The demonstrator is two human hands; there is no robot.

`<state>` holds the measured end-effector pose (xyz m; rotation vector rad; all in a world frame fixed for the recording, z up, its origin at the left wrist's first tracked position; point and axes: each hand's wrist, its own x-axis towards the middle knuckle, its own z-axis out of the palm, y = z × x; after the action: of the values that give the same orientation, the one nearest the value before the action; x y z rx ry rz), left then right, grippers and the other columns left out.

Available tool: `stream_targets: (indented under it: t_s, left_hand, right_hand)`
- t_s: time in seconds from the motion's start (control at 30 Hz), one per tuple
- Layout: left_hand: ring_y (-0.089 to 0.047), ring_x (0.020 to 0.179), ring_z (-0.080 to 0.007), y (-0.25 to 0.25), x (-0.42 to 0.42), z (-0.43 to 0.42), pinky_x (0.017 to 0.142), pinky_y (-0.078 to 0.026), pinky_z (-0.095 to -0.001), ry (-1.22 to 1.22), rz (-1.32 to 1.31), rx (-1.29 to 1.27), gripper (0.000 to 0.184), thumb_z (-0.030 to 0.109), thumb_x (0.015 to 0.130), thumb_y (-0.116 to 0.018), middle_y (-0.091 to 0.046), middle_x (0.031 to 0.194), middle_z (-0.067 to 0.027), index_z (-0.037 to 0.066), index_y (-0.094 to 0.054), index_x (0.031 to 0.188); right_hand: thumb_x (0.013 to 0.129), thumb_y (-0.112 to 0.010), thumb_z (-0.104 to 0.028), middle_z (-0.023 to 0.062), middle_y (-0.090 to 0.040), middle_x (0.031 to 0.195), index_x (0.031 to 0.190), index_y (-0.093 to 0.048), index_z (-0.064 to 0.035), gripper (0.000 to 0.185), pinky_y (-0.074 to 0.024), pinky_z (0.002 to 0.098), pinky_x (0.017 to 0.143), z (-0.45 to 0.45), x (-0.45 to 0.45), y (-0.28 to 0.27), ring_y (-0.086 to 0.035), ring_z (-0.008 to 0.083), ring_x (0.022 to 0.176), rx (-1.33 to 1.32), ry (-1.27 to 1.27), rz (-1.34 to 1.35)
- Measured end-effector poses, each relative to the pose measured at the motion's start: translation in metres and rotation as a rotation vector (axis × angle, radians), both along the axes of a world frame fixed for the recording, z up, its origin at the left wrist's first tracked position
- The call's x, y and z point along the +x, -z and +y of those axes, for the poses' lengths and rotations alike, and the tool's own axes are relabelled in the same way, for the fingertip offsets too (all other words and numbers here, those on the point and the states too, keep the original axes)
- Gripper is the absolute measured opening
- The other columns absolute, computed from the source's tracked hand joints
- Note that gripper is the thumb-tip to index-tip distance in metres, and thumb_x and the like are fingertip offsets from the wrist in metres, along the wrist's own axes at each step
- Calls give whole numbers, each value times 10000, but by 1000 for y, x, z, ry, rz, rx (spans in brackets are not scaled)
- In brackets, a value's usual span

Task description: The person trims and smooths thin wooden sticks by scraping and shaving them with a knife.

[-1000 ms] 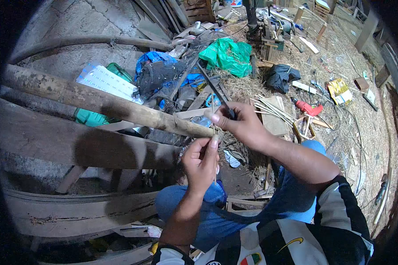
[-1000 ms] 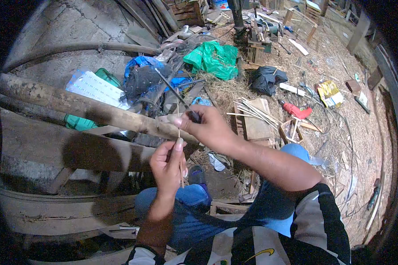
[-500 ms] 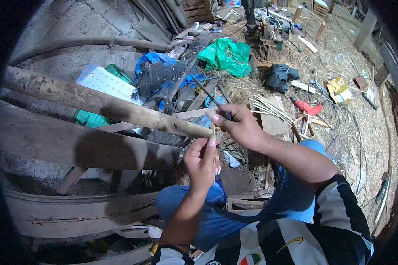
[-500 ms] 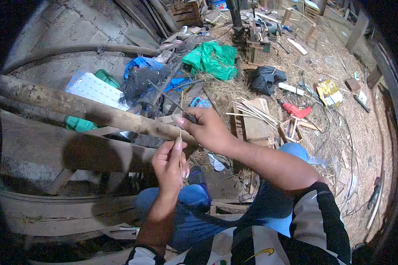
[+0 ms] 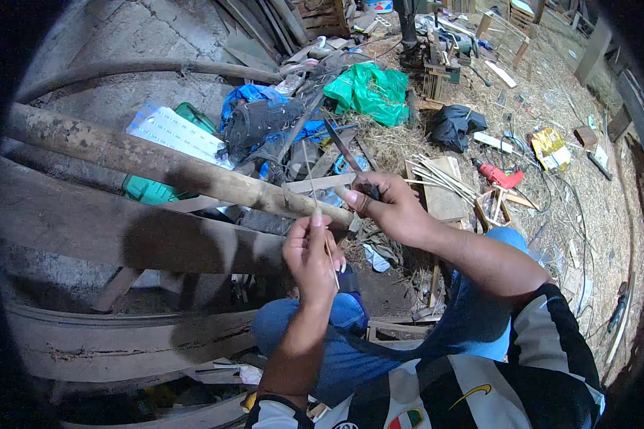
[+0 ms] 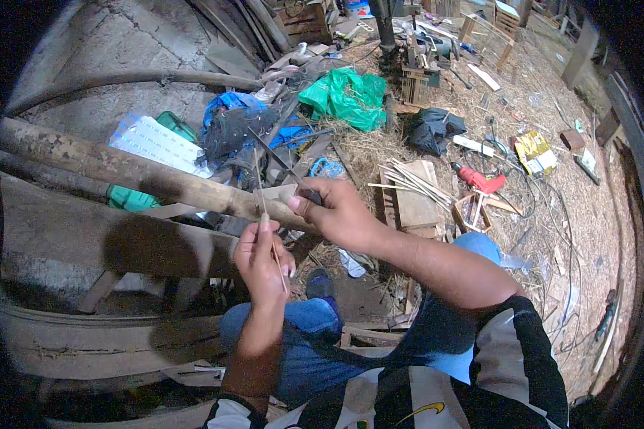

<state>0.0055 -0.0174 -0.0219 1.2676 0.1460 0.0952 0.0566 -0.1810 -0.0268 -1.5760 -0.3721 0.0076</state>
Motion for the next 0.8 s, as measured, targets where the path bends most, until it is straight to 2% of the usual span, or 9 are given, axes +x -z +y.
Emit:
stream_targets:
  t_s: [0.17,0.3,0.37,0.4,0.47,0.5,0.57,0.7,0.8]
  left_hand:
    - [-391,372,-95,1,11,16,344,-354,-276,-157,-42,-19,220,238,1017,-573,-456,559,3,25,-601,965]
    - [-396,385,-107,-2,25,44,379,-373,-289,-311,-75,54,262,276,1022,-563,-458,595,5,17,-601,1003]
    - [-398,386,-107,-11,23,48,388,-373,-286,-301,-36,28,271,287,1022,-564,-467,604,9,19,-601,1010]
    - [-398,384,-103,-13,21,47,381,-369,-282,-231,-18,7,268,286,1025,-559,-471,607,10,22,-603,1011]
    - [-379,358,-88,-15,17,39,342,-334,-260,-127,9,-19,263,279,1035,-541,-476,592,12,26,-609,1019]
    - [-379,358,-88,-14,14,34,342,-334,-260,-121,8,-22,263,279,1035,-541,-476,592,12,26,-609,1019]
    - [-357,334,-78,-13,7,25,313,-299,-245,-28,5,20,269,276,1041,-528,-467,566,11,22,-616,1022]
    - [-353,326,-75,-15,1,13,304,-283,-239,95,-9,2,292,283,1046,-518,-461,552,9,14,-628,1021]
    - [-346,323,-78,-15,-4,10,302,-289,-240,122,41,-24,284,264,1046,-516,-445,541,8,6,-630,1021]
  right_hand:
    - [997,-622,-253,-1,-568,739,927,-641,-6,257,-426,280,617,-10,-2,-14,-503,71,694,42,-94,96]
    - [992,-628,-306,-21,-576,765,975,-648,-22,285,-429,273,631,-30,17,-14,-506,81,705,229,12,220]
    - [985,-635,-302,-5,-530,681,959,-602,-59,247,-363,292,567,-41,27,-22,-488,99,636,-89,10,102]
    - [985,-635,-302,-5,-530,681,959,-602,-59,247,-363,292,567,-41,27,-18,-488,99,636,-89,5,98]
    - [987,-614,-329,98,-606,714,1016,-587,-36,296,-440,375,620,-41,25,-10,-596,206,681,-514,34,-237]
    - [987,-614,-329,98,-606,714,1016,-587,-36,296,-440,375,620,-41,22,-18,-596,206,681,-518,40,-237]
    - [990,-563,-410,219,-675,854,1055,-607,-39,379,-502,516,691,-36,13,-41,-668,421,808,-652,78,-68]
    - [960,-577,-370,157,-662,797,969,-604,-72,299,-504,507,641,-22,1,-27,-655,395,741,-693,119,-501]
    - [940,-590,-347,141,-652,796,919,-602,-84,264,-503,491,620,-16,-4,-26,-653,377,739,-714,86,-587]
